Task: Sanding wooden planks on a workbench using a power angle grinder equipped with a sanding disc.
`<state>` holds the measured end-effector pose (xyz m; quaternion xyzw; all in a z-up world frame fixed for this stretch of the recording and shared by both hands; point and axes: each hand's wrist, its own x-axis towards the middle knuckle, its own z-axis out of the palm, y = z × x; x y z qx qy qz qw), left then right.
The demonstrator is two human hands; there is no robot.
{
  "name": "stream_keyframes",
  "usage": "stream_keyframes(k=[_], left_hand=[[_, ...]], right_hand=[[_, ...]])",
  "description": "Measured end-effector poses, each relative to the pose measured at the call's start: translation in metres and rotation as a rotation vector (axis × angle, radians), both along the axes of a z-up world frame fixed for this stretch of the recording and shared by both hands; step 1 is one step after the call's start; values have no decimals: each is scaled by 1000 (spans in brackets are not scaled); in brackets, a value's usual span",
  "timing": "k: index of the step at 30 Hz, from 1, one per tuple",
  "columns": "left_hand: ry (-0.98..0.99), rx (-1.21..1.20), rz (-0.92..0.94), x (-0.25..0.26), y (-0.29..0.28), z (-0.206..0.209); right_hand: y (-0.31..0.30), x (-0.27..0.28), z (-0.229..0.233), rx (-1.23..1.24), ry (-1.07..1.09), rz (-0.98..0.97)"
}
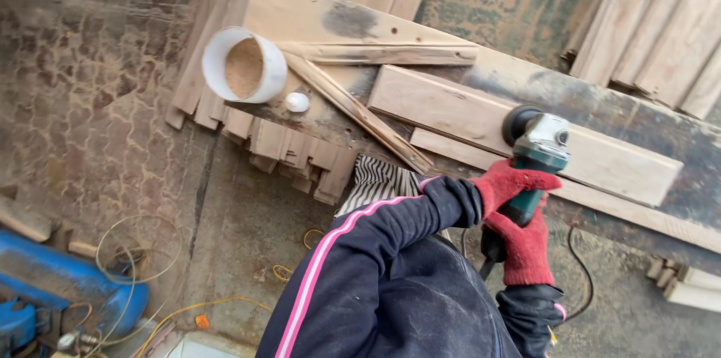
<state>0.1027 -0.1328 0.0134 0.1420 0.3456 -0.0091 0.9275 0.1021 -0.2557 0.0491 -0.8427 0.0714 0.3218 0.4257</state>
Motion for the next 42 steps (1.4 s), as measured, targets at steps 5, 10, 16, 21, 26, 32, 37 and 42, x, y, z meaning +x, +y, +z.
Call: stream_keyframes(k=[5,10,16,21,26,32,37,42], left_hand=[[53,-11,17,-14,21,14],[105,-6,44,-52,56,12],[208,67,159,-100,100,2],[245,101,230,-129,136,20],[228,-17,240,-125,135,8],[168,-10,178,-111,116,-12],[261,7,277,-130,142,-4],[282,2,334,-129,150,9]], right_hand=[[17,-9,16,66,-15,32],[71,-32,35,-78,42,180],[127,-61,38,-149,139,397],[161,-71,43,-176,212,539],[162,-74,47,-242,203,543],[152,-71,45,-342,213,418],[196,-76,72,-325,202,534],[193,-75,67,-328,185,566]])
